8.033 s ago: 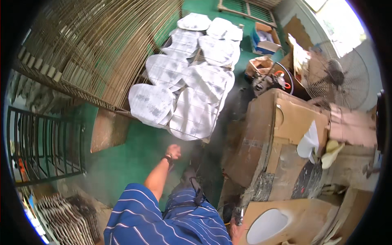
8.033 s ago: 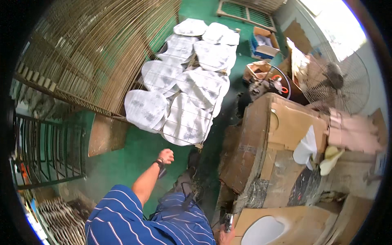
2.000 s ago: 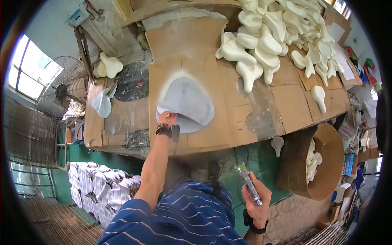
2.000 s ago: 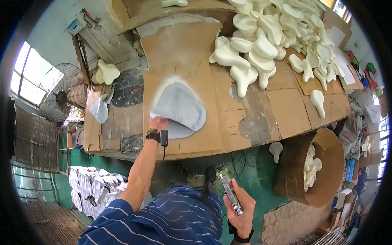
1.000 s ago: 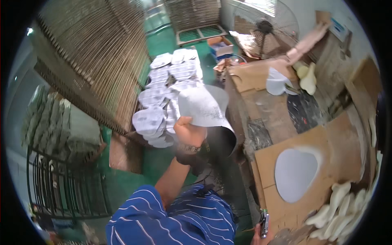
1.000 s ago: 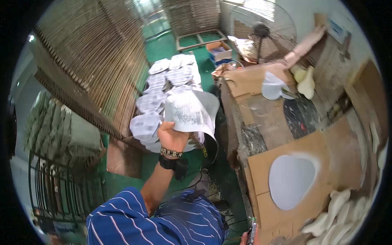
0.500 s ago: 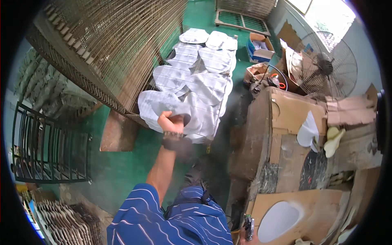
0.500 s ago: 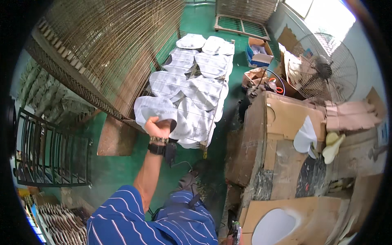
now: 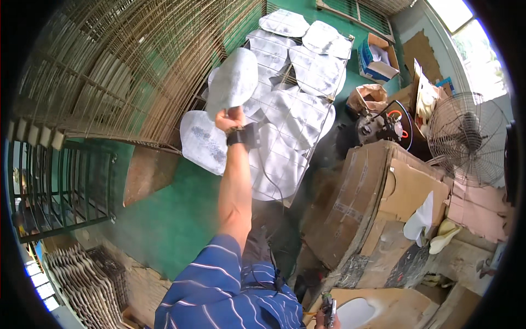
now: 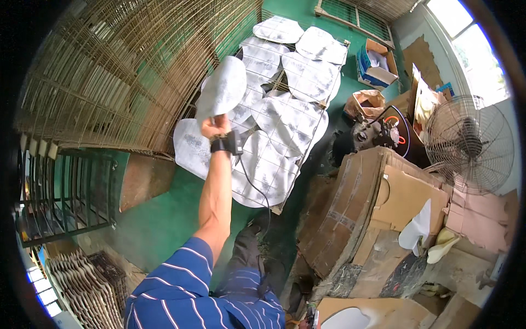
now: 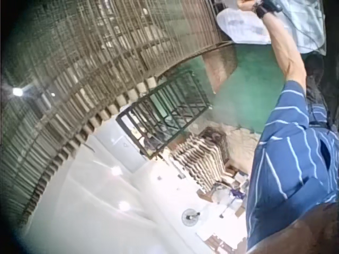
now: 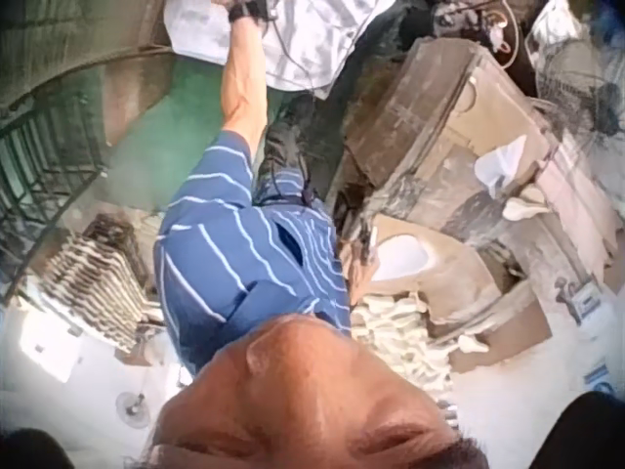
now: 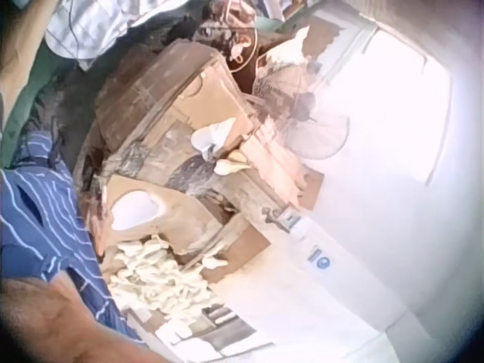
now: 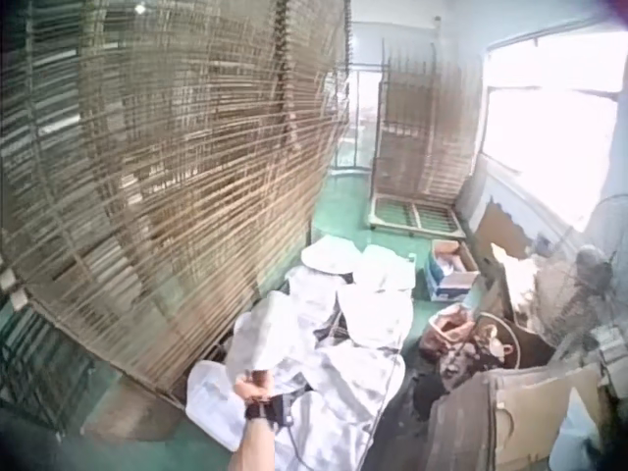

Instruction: The person spray paints white shoe insoles with a handheld spray gun, applying a light coating to each piece. After painting, the person places the insoles onto a drying rack. The task is performed repeatedly in a workshop setting.

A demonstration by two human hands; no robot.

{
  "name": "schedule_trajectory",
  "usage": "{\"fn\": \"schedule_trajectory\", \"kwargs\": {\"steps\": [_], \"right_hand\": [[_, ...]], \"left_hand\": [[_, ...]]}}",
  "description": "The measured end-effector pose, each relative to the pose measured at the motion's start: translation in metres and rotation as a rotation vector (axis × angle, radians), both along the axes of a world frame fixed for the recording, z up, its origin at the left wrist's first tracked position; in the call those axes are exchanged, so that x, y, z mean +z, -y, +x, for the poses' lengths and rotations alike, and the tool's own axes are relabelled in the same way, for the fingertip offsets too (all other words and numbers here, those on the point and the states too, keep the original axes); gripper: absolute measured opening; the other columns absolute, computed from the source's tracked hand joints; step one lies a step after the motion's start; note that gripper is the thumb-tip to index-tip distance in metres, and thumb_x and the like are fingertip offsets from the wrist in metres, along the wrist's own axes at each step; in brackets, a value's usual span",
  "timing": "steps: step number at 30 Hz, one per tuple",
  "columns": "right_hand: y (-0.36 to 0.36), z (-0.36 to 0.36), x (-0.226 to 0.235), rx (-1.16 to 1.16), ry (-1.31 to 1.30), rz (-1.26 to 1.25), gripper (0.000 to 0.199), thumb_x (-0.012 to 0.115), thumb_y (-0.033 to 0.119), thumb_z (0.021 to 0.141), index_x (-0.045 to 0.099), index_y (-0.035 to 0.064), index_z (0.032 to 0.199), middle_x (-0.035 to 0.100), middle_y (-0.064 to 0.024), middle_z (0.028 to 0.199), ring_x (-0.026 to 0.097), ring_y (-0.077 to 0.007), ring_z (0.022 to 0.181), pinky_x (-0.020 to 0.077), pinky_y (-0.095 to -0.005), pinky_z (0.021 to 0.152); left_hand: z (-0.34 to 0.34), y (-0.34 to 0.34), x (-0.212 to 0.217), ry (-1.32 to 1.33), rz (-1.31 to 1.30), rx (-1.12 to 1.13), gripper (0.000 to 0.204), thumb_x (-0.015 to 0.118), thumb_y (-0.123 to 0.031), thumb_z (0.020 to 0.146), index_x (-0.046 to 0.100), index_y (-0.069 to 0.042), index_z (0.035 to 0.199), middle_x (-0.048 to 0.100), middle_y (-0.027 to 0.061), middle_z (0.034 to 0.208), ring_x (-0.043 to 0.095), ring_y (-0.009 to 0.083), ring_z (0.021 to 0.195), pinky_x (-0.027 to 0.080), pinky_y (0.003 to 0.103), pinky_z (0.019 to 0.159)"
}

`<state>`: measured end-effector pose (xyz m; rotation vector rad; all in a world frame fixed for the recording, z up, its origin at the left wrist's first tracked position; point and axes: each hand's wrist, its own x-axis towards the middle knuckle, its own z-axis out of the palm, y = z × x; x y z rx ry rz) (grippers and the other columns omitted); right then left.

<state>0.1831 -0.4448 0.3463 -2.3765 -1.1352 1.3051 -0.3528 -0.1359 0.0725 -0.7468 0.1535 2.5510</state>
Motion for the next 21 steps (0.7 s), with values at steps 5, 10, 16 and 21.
{"fn": "schedule_trajectory", "kwargs": {"steps": [5, 10, 16, 21], "right_hand": [[-0.023, -0.011, -0.007, 0.039, -0.021, -0.037, 0.046, 0.065, 0.022, 0.089, 0.054, 0.0046, 0.13, 0.062, -0.0167, 0.11, 0.057, -0.0191, 0.099, 0.0436, -0.0334, 0.089], [-0.005, -0.015, -0.01, -0.044, -0.03, -0.042, 0.048, 0.066, 0.023, 0.089, 0.054, 0.005, 0.131, 0.062, -0.017, 0.111, 0.056, -0.0187, 0.1, 0.0429, -0.0336, 0.091], [0.03, 0.003, -0.002, -0.07, -0.072, -0.019, 0.049, 0.066, 0.024, 0.089, 0.053, 0.0055, 0.133, 0.061, -0.0175, 0.113, 0.055, -0.0184, 0.102, 0.042, -0.0339, 0.093], [0.093, 0.024, 0.02, -0.193, -0.078, 0.047, 0.051, 0.067, 0.024, 0.089, 0.052, 0.0058, 0.133, 0.061, -0.0178, 0.115, 0.055, -0.018, 0.104, 0.0413, -0.0341, 0.094]], "left_hand": [[0.096, 0.003, -0.1, -0.329, -0.282, -0.623, 0.047, 0.06, -0.051, 0.088, 0.059, -0.004, 0.089, 0.065, 0.009, 0.081, 0.064, 0.0234, 0.079, 0.052, 0.045, 0.082], [0.276, 0.057, -0.038, -0.497, -0.196, -1.52, 0.026, 0.062, -0.03, 0.091, 0.058, -0.006, 0.102, 0.065, 0.0063, 0.082, 0.065, 0.0173, 0.072, 0.055, 0.033, 0.063], [0.397, 0.218, -0.1, -1.335, -0.467, -2.056, 0.011, 0.062, -0.016, 0.081, 0.068, -0.008, 0.087, 0.066, 0.0036, 0.073, 0.065, 0.0179, 0.068, 0.051, 0.033, 0.058], [0.397, 0.357, -0.28, -2.609, -0.191, -2.565, 0.032, 0.055, -0.028, 0.079, 0.07, -0.006, 0.097, 0.069, 0.0117, 0.098, 0.065, 0.0282, 0.092, 0.051, 0.043, 0.081]]}}
